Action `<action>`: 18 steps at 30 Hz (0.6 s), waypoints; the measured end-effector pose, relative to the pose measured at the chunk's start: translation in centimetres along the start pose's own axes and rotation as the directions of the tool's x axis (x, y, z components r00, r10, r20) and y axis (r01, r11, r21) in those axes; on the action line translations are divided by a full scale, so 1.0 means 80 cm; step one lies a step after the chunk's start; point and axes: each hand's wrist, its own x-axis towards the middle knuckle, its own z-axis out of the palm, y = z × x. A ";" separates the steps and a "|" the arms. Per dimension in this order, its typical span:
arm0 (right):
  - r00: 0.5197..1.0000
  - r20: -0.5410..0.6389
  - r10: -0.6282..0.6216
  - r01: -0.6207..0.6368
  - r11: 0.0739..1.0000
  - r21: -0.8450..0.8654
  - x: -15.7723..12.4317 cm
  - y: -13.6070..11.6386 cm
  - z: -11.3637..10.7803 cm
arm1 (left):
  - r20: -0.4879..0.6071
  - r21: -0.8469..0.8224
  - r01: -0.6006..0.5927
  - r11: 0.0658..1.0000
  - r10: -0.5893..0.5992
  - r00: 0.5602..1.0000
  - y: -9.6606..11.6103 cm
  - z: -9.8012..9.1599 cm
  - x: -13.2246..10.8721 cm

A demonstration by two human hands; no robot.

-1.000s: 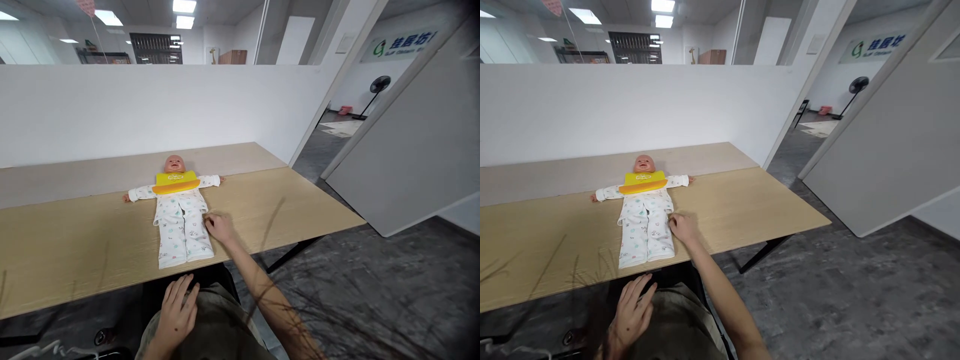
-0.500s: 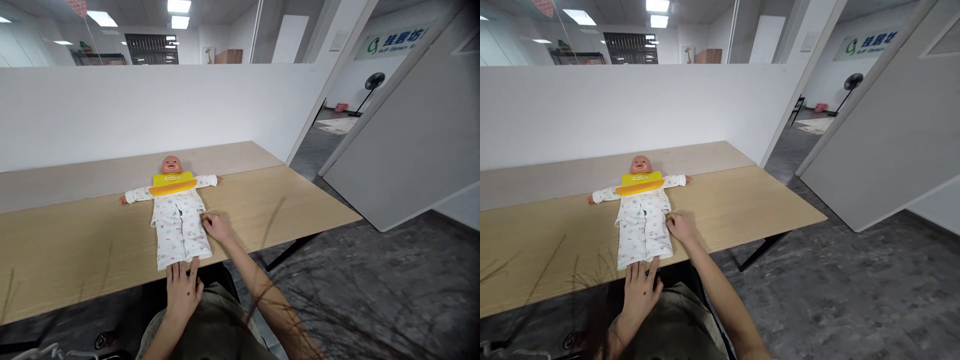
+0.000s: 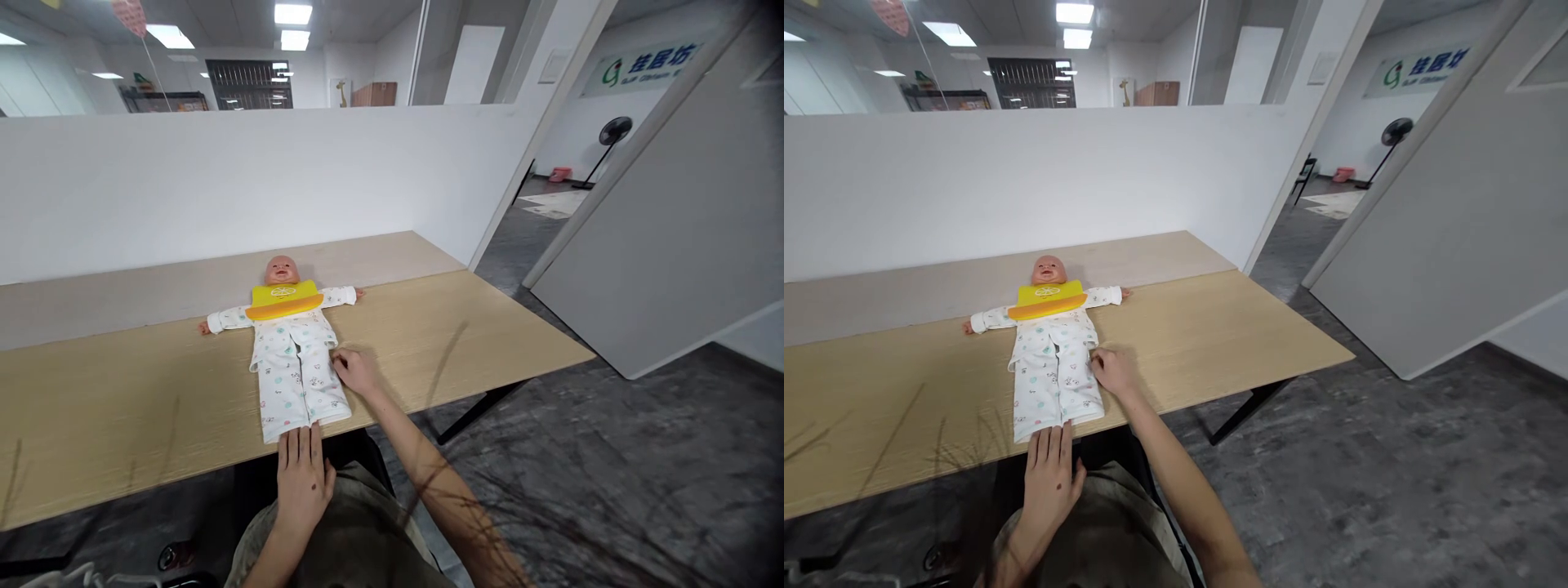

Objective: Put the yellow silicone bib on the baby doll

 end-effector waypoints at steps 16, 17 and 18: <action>1.000 0.008 0.022 -0.022 1.000 -0.009 0.000 -0.002 -0.003 | 0.067 0.020 -0.010 1.000 0.009 0.998 -0.008 -0.003 0.008; 1.000 0.005 0.018 -0.018 1.000 -0.010 0.000 -0.001 -0.002 | 0.072 0.021 -0.010 1.000 0.009 0.997 -0.006 -0.003 0.010; 1.000 0.001 0.012 -0.012 1.000 -0.009 0.000 -0.001 -0.001 | 0.073 0.024 -0.008 1.000 0.006 0.997 -0.004 -0.003 0.012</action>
